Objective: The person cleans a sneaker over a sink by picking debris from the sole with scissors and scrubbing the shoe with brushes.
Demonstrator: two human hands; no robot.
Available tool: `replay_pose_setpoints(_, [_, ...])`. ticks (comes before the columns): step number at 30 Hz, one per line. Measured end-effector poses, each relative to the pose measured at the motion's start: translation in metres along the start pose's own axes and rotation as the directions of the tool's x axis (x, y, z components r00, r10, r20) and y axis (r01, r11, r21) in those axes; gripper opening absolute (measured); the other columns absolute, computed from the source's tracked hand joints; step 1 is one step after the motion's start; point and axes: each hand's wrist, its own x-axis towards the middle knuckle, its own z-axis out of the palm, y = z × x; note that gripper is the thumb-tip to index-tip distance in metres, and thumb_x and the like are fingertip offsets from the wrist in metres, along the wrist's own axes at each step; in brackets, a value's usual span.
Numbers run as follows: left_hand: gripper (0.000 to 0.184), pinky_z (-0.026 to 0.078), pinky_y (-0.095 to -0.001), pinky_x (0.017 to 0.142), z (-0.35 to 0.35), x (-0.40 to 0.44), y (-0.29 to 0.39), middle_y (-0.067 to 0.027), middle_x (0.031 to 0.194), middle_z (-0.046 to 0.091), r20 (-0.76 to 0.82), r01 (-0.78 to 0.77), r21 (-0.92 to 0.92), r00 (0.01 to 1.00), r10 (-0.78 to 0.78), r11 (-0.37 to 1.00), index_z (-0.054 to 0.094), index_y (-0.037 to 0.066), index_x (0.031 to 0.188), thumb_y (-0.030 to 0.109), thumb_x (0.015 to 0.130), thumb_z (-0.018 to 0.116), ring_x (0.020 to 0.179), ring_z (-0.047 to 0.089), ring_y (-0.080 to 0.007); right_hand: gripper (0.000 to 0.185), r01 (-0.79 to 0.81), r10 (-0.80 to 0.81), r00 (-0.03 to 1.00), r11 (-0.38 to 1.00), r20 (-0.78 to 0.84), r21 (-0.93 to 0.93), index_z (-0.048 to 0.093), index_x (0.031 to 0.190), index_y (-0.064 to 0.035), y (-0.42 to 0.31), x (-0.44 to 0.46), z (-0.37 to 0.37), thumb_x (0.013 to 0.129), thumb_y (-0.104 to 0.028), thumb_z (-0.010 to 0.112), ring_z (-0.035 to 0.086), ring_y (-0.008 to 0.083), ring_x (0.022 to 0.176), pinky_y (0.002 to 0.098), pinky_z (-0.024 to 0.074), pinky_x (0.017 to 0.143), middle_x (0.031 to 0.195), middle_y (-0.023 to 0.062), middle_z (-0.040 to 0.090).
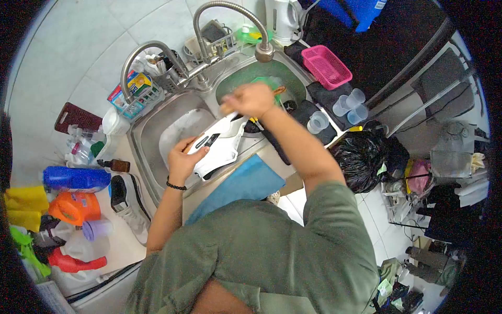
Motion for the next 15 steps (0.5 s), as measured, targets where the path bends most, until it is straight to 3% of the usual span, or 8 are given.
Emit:
replay_pose_setpoints(2, [0.045,0.055,-0.0301,0.078,0.0,0.002,0.003,-0.0127,0.096,0.075,0.019,-0.01,0.044,1.0,0.009,0.999,0.074,0.0,0.105,0.026,0.071,0.088,0.085,0.071,-0.018,0.05,0.213,-0.216,0.975,0.975,-0.053,-0.062,0.071,0.067,-0.0152,-0.059,-0.001,-0.013,0.087,-0.058,0.056,0.065,0.0317,0.061,0.0441,0.05,0.061,0.069,0.0071,0.067])
replay_pose_setpoints(4, [0.046,0.054,-0.03,0.078,-0.003,0.002,0.003,-0.0129,0.096,0.075,0.04,-0.005,0.057,0.999,0.003,0.998,0.073,0.0,0.106,0.026,0.071,0.088,0.085,0.071,-0.018,0.05,0.209,-0.209,0.978,0.978,-0.018,-0.013,0.073,0.069,-0.016,-0.066,-0.003,-0.017,0.088,-0.059,0.055,0.066,0.0316,0.063,0.0434,0.0513,0.062,0.071,0.0079,0.069])
replay_pose_setpoints(7, [0.05,0.054,-0.0302,0.079,-0.006,0.002,-0.003,-0.0128,0.098,0.075,0.106,0.021,-0.013,0.994,-0.02,1.0,0.072,0.0,0.111,0.028,0.072,0.088,0.086,0.071,-0.0183,0.053,-0.111,0.108,0.992,0.993,-0.061,-0.046,0.076,0.074,-0.017,0.007,-0.005,-0.01,0.089,-0.063,0.052,0.069,0.0312,0.067,0.043,0.0528,0.064,0.076,0.0093,0.072])
replay_pose_setpoints(8, [0.052,0.054,-0.0301,0.079,-0.008,0.006,-0.011,-0.0127,0.099,0.075,0.14,0.028,-0.05,0.99,-0.021,0.998,0.071,0.001,0.113,0.029,0.072,0.088,0.086,0.07,-0.0184,0.057,-0.323,0.352,0.927,0.925,0.129,-0.199,0.078,0.081,-0.0177,0.023,0.001,-0.022,0.091,-0.066,0.048,0.07,0.0316,0.073,0.0439,0.0544,0.067,0.081,0.0106,0.073])
replay_pose_setpoints(10, [0.053,0.054,-0.0293,0.081,-0.013,0.016,-0.023,-0.0119,0.101,0.073,0.182,0.024,-0.056,0.983,-0.013,0.998,0.069,0.0,0.116,0.028,0.075,0.087,0.088,0.069,-0.0171,0.06,-0.358,0.388,0.921,0.888,0.05,-0.288,0.079,0.087,-0.0165,0.025,0.003,-0.043,0.092,-0.067,0.045,0.071,0.0333,0.077,0.046,0.055,0.069,0.082,0.0119,0.073])
replay_pose_setpoints(13, [0.052,0.053,-0.0275,0.082,-0.012,0.027,-0.025,-0.0096,0.105,0.071,0.228,0.007,0.045,0.974,-0.018,0.999,0.067,-0.002,0.121,0.024,0.08,0.085,0.09,0.066,-0.014,0.061,-0.509,0.509,0.86,0.861,-0.029,0.024,0.078,0.087,-0.0152,0.003,0.014,-0.047,0.091,-0.066,0.046,0.071,0.0351,0.077,0.0472,0.0551,0.07,0.081,0.0133,0.073])
replay_pose_setpoints(15, [0.053,0.052,-0.027,0.082,-0.011,0.03,-0.014,-0.0086,0.104,0.071,0.287,0.017,0.133,0.956,-0.055,0.991,0.066,-0.003,0.123,0.026,0.082,0.083,0.089,0.066,-0.0134,0.059,-0.429,0.426,0.902,0.902,0.068,0.039,0.078,0.086,-0.0145,-0.026,0.013,-0.034,0.09,-0.065,0.048,0.07,0.0362,0.075,0.0476,0.0549,0.07,0.08,0.0144,0.072])
